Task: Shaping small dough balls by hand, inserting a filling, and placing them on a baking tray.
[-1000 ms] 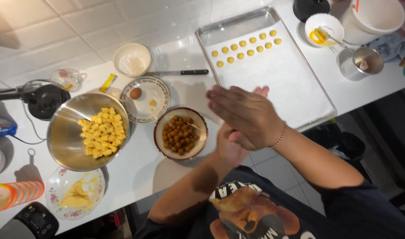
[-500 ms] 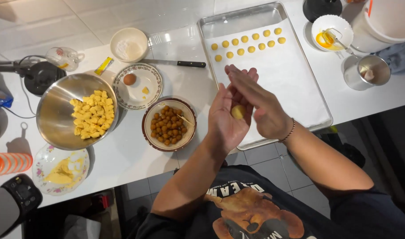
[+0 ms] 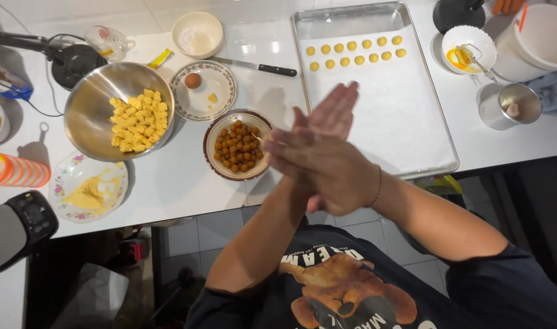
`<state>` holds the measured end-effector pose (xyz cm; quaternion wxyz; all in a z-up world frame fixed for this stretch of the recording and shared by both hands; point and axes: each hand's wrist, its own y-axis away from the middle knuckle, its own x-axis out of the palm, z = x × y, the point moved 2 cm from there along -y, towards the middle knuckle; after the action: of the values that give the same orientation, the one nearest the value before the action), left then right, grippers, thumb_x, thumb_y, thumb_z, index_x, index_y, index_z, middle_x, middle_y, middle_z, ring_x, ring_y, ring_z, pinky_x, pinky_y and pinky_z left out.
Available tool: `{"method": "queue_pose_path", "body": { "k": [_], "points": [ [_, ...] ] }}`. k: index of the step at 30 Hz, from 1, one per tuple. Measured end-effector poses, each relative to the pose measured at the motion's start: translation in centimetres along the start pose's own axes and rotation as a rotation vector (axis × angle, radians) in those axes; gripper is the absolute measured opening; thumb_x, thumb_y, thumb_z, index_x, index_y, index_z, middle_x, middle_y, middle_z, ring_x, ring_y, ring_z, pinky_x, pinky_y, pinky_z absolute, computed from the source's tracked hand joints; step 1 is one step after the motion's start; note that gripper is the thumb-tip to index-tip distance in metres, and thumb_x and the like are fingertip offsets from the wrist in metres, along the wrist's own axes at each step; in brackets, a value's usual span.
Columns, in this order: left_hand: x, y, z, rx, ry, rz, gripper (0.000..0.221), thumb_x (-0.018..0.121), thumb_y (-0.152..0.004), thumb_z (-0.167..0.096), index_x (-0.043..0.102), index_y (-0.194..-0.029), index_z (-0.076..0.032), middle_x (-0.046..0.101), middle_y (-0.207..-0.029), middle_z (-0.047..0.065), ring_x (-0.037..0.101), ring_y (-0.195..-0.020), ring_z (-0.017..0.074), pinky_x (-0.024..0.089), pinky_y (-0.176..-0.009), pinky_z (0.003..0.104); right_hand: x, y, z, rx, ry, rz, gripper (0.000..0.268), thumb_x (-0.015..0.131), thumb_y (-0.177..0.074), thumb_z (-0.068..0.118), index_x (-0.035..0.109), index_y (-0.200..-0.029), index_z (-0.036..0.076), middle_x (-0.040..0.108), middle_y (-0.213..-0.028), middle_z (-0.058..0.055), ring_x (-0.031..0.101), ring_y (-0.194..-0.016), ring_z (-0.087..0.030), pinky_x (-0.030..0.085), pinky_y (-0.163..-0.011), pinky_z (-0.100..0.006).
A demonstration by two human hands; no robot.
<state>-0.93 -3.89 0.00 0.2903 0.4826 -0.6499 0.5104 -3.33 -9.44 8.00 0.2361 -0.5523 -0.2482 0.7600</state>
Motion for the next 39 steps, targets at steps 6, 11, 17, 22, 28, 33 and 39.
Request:
{"method": "queue_pose_path", "body": {
  "k": [6,11,17,22,28,33,39],
  "points": [
    [6.8,5.2,-5.5,-0.251,0.003,-0.264,0.086,0.025,-0.103,-0.067,0.025,-0.162,-0.005,0.021,-0.166,0.026,0.026,-0.152,0.03,0.028,-0.112,0.027,-0.8,-1.3,2.9,-0.067,0.276,-0.049,0.069,0.032,-0.108,0.05,0.064,-0.135,-0.005,0.061,-0.142,-0.025,0.062,-0.13,-0.04,0.048,-0.11,-0.047],
    [7.1,9.9,-4.4,-0.172,0.097,-0.151,0.075,0.024,-0.108,-0.058,0.025,-0.163,-0.007,0.03,-0.16,0.018,0.027,-0.151,0.0258,0.019,-0.128,0.04,1.5,-0.1,6.3,-0.042,0.282,0.022,0.072,0.027,-0.107,0.05,0.055,-0.144,-0.006,0.054,-0.15,-0.027,0.053,-0.139,-0.041,0.039,-0.117,-0.047],
    [4.4,13.0,-3.7,-0.194,0.263,-0.068,0.09,0.013,-0.1,-0.071,0.011,-0.165,-0.008,0.006,-0.172,0.017,0.009,-0.159,0.027,0.005,-0.129,0.042,3.9,-0.1,11.4,0.05,0.13,0.058,0.067,0.032,-0.106,0.05,0.057,-0.142,-0.001,0.057,-0.145,-0.021,0.059,-0.13,-0.038,0.048,-0.106,-0.048],
    [2.8,14.0,-1.6,-0.117,0.151,-0.087,0.077,0.009,-0.11,-0.057,0.025,-0.163,-0.004,0.023,-0.17,0.018,0.015,-0.159,0.0261,0.005,-0.132,0.04,2.8,-0.3,12.4,0.141,0.321,0.134,0.075,0.03,-0.106,0.05,0.052,-0.142,-0.012,0.059,-0.138,-0.033,0.058,-0.128,-0.052,0.048,-0.103,-0.057],
    [9.4,15.5,-3.2,-0.148,0.164,-0.198,0.075,0.013,-0.111,-0.057,0.025,-0.161,-0.003,0.015,-0.17,0.023,0.011,-0.16,0.0325,0.006,-0.13,0.044,3.4,0.9,13.4,0.112,0.28,0.064,0.066,0.027,-0.108,0.045,0.058,-0.142,-0.002,0.059,-0.145,-0.023,0.058,-0.132,-0.042,0.052,-0.102,-0.048],
    [7.7,14.9,-5.2,-0.121,0.222,-0.371,0.065,0.023,-0.113,-0.044,0.019,-0.163,-0.003,0.013,-0.171,0.018,0.013,-0.158,0.0302,0.011,-0.129,0.04,1.7,1.2,13.5,0.389,-0.151,-0.157,0.087,0.009,-0.105,0.06,0.045,-0.151,-0.004,0.042,-0.159,-0.022,0.037,-0.148,-0.037,0.031,-0.12,-0.046],
    [5.3,15.8,-2.2,-0.083,0.278,-0.284,0.049,0.036,-0.118,-0.042,0.048,-0.152,-0.009,0.051,-0.152,0.014,0.045,-0.145,0.0302,0.035,-0.122,0.041,2.5,1.2,11.2,0.408,-0.117,-0.144,0.101,0.011,-0.1,0.073,0.039,-0.156,-0.007,0.037,-0.163,-0.025,0.028,-0.154,-0.038,0.016,-0.128,-0.05]
  ]
}}
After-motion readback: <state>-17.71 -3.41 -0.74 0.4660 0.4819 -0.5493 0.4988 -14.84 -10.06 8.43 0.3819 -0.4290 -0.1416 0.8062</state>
